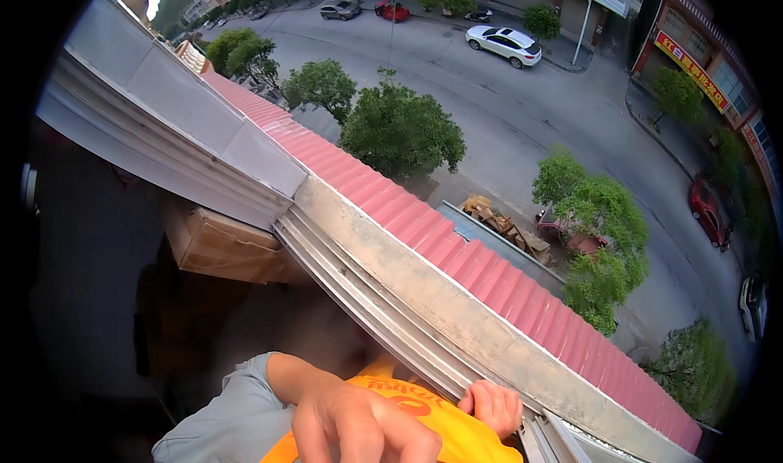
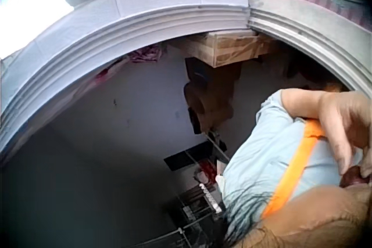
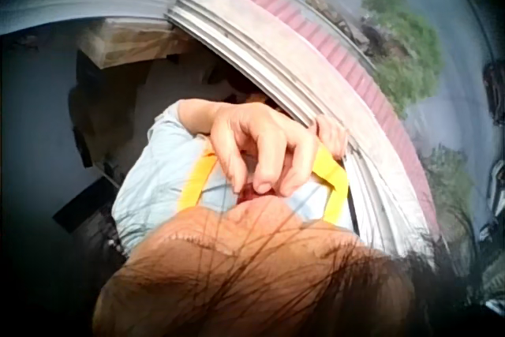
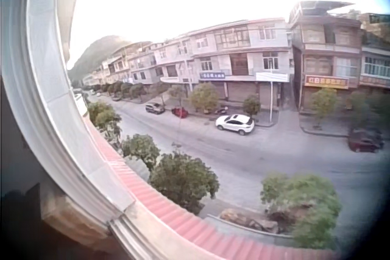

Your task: The person cleans a window frame using a purple cloth and a small wooden stick. They repeatedly wipe the frame, dip the cloth in a red bucket of water, and use the stick to scrape debris from the crevices.

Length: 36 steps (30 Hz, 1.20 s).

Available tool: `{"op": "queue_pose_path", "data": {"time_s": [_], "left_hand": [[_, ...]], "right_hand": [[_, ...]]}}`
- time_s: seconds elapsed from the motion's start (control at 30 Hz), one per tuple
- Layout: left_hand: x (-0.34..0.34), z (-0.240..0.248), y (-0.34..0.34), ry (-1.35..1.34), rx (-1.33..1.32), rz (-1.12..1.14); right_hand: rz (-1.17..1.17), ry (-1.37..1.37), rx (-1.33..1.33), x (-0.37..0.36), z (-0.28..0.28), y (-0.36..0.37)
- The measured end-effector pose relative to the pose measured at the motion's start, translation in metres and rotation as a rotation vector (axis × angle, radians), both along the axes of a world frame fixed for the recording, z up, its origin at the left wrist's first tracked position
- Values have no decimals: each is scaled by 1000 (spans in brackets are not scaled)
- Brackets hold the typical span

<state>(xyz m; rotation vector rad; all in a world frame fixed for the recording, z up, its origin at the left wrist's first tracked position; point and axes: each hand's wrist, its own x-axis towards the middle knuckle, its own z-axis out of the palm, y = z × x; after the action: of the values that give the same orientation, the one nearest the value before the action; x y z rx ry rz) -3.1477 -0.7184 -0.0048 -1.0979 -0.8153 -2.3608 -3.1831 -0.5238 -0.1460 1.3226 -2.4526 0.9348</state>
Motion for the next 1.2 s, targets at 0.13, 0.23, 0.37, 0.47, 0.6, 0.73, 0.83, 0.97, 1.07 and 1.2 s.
{"op": "queue_pose_path", "data": {"time_s": [0.13, 0.23, 0.37, 0.47, 0.6, 0.73, 0.83, 0.97, 1.07, 1.2], "left_hand": [[-4, -3, -6, 76, -81, -14], [24, 4, -4, -76, -5, -96], [52, -1, -24, -404, -171, 139], [72, -19, -34, -888, -399, 478], [79, -74, -49, -834, -878, 1159], [78, -96, -87, -795, -1139, 1511], [74, -114, -106, -760, -1218, 1667], [69, -131, -107, -764, -1294, 1633], [66, -131, -107, -811, -1278, 1598], [68, -129, -109, -771, -1307, 1626]], "right_hand": [[13, 13, 0, -1, -5, 4], [33, 15, -13, -3, -3, 3], [93, -4, -27, -4, -1, 4], [71, -23, -30, -2, 1, 0], [90, -15, -33, 0, -2, 3], [77, 26, -42, 2, 0, 3], [79, 27, -34, 1, -6, 6], [104, 13, -42, -3, -13, 11], [111, 9, -17, -4, -10, 10], [89, -7, 36, -5, -18, 17]]}}
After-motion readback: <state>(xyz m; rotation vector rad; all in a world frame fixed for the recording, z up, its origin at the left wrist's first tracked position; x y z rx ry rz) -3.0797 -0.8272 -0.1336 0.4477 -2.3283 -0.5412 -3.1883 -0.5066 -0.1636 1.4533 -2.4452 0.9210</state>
